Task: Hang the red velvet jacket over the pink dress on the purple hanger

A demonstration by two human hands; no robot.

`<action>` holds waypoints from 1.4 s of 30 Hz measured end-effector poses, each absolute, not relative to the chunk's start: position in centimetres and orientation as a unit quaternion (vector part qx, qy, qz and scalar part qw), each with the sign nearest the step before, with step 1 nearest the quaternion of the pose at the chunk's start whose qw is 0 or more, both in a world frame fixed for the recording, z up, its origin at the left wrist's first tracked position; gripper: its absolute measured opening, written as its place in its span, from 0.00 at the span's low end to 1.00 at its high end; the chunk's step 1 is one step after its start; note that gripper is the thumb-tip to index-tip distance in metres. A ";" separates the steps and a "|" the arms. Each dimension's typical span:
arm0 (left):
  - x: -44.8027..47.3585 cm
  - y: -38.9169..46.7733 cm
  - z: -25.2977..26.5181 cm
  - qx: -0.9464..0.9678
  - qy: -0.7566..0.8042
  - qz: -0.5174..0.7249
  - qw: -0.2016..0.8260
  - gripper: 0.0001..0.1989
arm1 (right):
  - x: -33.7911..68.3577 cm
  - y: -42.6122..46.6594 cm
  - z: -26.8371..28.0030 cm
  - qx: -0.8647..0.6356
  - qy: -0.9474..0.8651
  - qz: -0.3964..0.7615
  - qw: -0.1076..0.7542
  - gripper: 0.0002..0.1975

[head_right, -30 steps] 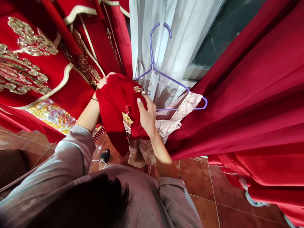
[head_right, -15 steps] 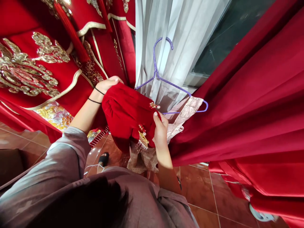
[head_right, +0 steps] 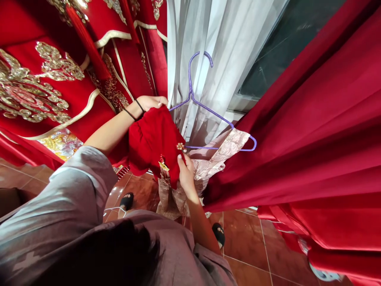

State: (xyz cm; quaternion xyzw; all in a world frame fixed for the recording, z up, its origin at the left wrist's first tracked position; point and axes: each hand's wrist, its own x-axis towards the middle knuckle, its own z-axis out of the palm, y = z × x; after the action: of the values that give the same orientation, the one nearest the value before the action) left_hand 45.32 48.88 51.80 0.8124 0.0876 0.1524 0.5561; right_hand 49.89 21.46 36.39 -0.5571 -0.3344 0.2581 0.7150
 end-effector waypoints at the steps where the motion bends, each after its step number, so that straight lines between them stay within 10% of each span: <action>1: 45.4 48.8 51.6 0.817 0.084 0.119 0.558 0.30 | 49.8 21.7 36.2 -0.555 -0.344 0.267 0.709 0.22; 10: 33.7 43.7 50.4 0.893 0.190 0.271 0.305 0.33 | 49.7 21.5 37.3 -0.596 -0.385 0.195 0.677 0.17; 16: 31.8 39.7 43.6 0.810 0.262 0.406 0.331 0.27 | 49.8 21.7 42.9 -0.644 -0.494 0.004 0.584 0.26; 24: 31.9 40.6 45.1 0.829 0.217 0.357 0.372 0.26 | 49.0 27.7 49.5 -0.764 -0.523 -0.058 0.374 0.14; 32: 31.5 41.2 45.7 0.828 0.193 0.347 0.395 0.30 | 52.1 27.1 49.6 -0.670 -0.492 -0.024 0.556 0.14; 42: 36.6 36.0 48.4 0.864 0.373 0.322 0.109 0.24 | 50.0 24.9 47.5 -0.687 -0.504 -0.060 0.520 0.15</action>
State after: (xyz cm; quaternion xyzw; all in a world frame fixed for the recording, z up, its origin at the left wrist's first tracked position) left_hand 36.60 36.02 48.43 0.8635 0.3729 0.3215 0.1089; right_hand 50.05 24.89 47.46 -0.6873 -0.5038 -0.0595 0.5199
